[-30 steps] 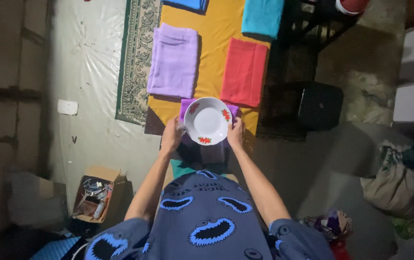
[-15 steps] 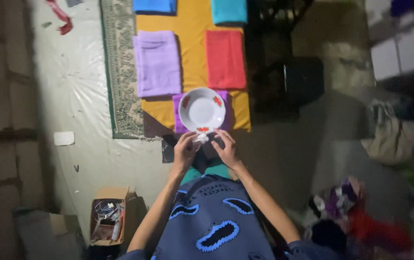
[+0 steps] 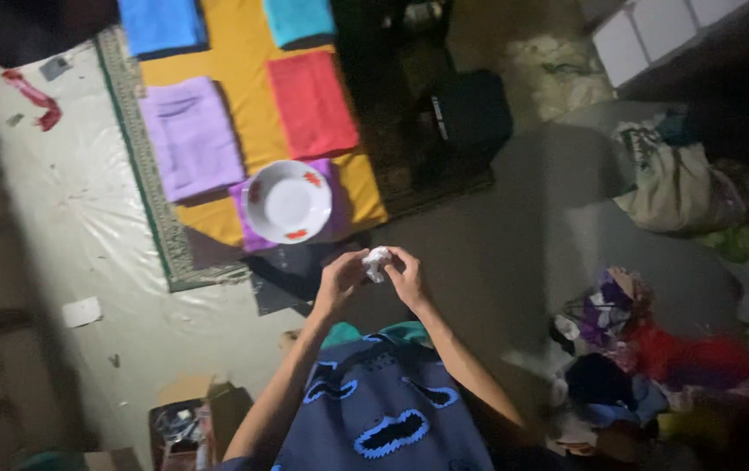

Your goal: The recorder wipes a bowl with a cloth and places it on a table along with a fork and spoon.

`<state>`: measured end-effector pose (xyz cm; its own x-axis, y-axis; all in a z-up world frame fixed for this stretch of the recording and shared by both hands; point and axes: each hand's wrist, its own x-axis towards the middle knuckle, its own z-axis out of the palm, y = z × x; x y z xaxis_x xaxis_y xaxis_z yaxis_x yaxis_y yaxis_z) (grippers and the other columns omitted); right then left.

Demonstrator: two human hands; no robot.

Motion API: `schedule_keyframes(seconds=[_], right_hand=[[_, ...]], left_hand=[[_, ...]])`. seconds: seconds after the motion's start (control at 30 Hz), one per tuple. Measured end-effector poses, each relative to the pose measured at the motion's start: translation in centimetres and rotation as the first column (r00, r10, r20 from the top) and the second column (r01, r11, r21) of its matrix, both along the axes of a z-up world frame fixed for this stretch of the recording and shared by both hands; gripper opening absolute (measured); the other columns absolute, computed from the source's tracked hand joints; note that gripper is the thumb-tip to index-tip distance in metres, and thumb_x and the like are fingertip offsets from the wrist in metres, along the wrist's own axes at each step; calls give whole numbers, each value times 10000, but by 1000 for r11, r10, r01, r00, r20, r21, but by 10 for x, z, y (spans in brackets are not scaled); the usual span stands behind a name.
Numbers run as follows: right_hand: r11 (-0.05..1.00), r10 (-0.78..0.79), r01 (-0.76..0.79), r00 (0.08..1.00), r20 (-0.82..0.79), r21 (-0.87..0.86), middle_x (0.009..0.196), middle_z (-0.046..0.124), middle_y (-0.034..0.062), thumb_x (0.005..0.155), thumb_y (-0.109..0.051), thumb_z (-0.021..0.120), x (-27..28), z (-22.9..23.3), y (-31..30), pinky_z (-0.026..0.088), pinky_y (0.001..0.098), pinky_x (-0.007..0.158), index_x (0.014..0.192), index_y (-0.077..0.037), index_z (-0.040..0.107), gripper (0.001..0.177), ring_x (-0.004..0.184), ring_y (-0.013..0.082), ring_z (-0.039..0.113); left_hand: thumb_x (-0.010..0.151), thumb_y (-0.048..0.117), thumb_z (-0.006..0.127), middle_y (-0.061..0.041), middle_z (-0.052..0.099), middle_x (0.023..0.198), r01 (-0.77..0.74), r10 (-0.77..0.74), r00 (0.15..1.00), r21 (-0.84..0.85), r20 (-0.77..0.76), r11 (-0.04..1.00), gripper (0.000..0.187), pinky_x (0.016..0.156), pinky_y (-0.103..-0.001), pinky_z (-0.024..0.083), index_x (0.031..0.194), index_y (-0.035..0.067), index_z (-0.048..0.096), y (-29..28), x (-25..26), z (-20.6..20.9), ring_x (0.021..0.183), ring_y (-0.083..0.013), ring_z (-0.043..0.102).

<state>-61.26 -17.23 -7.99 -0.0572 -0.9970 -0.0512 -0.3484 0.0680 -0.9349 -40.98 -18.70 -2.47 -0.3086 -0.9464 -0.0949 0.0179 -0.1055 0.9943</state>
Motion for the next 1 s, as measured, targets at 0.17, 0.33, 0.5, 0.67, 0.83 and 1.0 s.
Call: schedule_keyframes(seconds=[0.17, 0.33, 0.5, 0.67, 0.83, 1.0], right_hand=[[998, 65, -62, 994, 91, -26, 1117, 746, 85, 947, -97, 672, -94, 30, -4, 557, 327, 895, 1281, -35, 672, 339, 1008, 165, 699], [991, 129, -130, 979, 158, 1, 1117, 723, 83, 998, -200, 635, -178, 43, -2, 543, 307, 891, 1336, -27, 646, 380, 997, 167, 668], [993, 50, -57, 996, 75, 99, 1079, 759, 67, 1026, -325, 638, -227, 23, -14, 561, 291, 806, 1244, -48, 711, 359, 931, 143, 704], [1000, -24, 25, 994, 111, -8, 1054, 748, 70, 1031, -313, 633, -253, 8, -37, 563, 291, 808, 1198, -36, 717, 335, 930, 133, 689], [997, -47, 48, 999, 23, -62, 1082, 753, 73, 1039, -281, 630, -274, 0, -98, 541, 292, 855, 1174, -29, 721, 300, 1004, 131, 692], [988, -139, 131, 986, 96, 82, 967, 735, 43, 1029, -266, 641, -295, -29, -171, 525, 287, 726, 1179, -68, 731, 264, 834, 125, 639]], left_hand=[[926, -13, 667, -132, 757, 932, -50, 62, 978, -66, 202, 997, 294, 731, -305, 576, 1213, 32, 711, -4, -96, -33, 813, -172, 726], [884, -10, 686, -151, 750, 962, -108, 161, 956, -216, 246, 970, 245, 738, -315, 586, 1125, 22, 716, -10, -185, -18, 825, -199, 748], [865, 32, 702, -143, 760, 1012, 2, 67, 919, -175, 388, 985, 262, 761, -333, 590, 1125, 32, 738, -24, -232, 13, 866, -230, 746], [896, 24, 662, -173, 732, 1108, 45, -7, 982, -197, 189, 979, 356, 837, -349, 567, 1249, -20, 660, -48, -250, 9, 971, -236, 711], [963, 55, 657, -144, 725, 1099, 86, -67, 982, -98, 176, 992, 280, 826, -348, 587, 1235, -10, 657, -106, -275, -18, 962, -199, 717], [879, 29, 685, -125, 721, 957, 176, -121, 932, -133, 343, 975, 288, 685, -346, 567, 1167, 25, 699, -195, -297, -39, 793, -217, 682]])
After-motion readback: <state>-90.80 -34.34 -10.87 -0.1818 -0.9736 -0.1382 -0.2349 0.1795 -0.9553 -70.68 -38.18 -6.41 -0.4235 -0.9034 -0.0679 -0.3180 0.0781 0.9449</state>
